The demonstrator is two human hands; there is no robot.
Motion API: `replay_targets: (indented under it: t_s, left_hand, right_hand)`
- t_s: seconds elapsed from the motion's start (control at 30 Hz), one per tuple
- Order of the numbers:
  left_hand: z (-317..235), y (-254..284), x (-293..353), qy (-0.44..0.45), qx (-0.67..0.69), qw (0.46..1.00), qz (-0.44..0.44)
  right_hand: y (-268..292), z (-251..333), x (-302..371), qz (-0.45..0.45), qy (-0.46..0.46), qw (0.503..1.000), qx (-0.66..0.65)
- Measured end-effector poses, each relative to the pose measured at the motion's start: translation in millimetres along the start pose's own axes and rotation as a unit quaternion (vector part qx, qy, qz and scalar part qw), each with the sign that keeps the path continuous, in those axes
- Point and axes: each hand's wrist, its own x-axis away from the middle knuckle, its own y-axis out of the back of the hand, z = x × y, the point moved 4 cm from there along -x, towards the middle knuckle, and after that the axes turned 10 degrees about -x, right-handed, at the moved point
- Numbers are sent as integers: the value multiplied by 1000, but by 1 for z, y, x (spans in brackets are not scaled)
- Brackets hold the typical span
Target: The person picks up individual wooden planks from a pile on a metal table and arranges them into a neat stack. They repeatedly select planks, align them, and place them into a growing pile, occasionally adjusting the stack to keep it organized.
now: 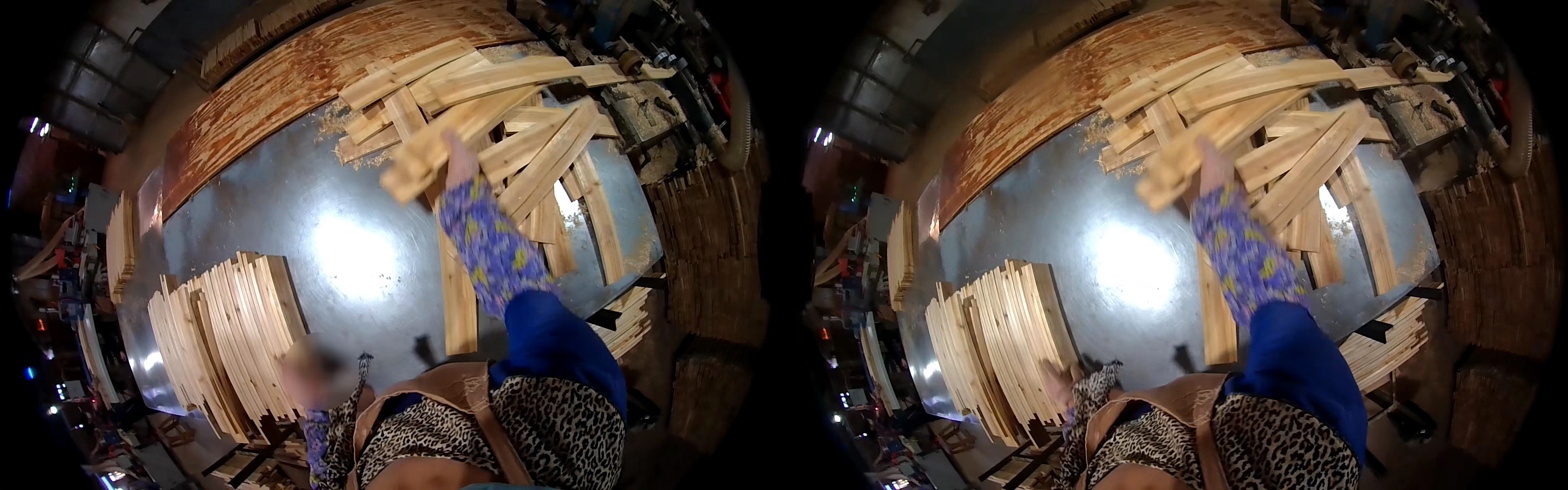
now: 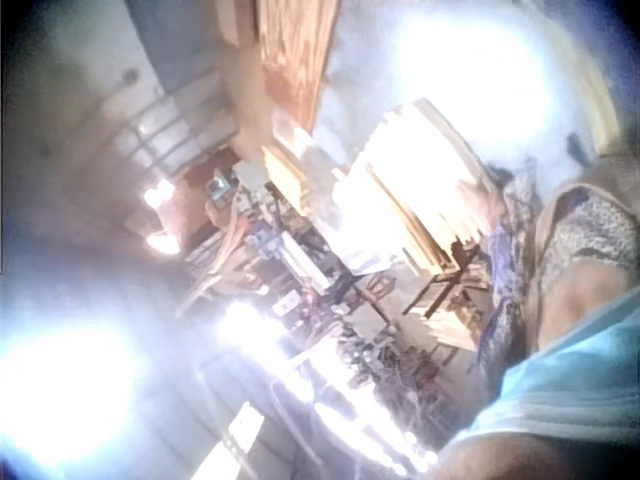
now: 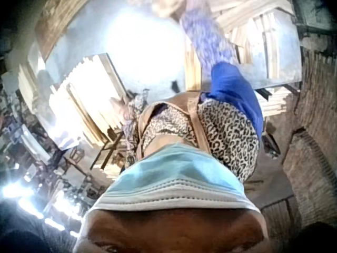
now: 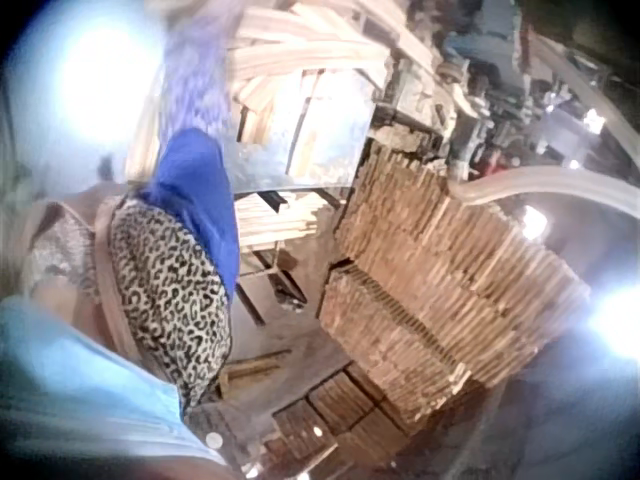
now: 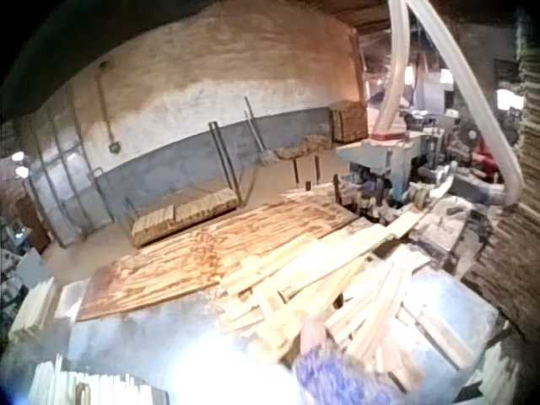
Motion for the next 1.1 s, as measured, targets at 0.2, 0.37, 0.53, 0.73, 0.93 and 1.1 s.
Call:
replay_targets:
  t_s: [0.2,0.37,0.53,0.73,0.93,1.1]
  left_hand:
    - [-229,64,-88,159,528,806,215]
    - [-266,47,-89,141,551,730,378]
    - [-262,40,-66,146,601,701,355]
    - [-231,20,-63,120,665,653,341]
    - [-204,47,-61,364,807,350,307]
    - [-195,-9,-52,399,777,347,342]
  right_hand:
    - [137,-86,158,-10,-118,707,697]
    - [209,-130,235,174,-110,630,749]
    - [209,-161,255,284,-55,612,736]
    - [247,-165,201,259,-99,715,641]
    - [207,-152,226,253,-145,818,496]
    - [179,-192,304,292,-159,797,505]
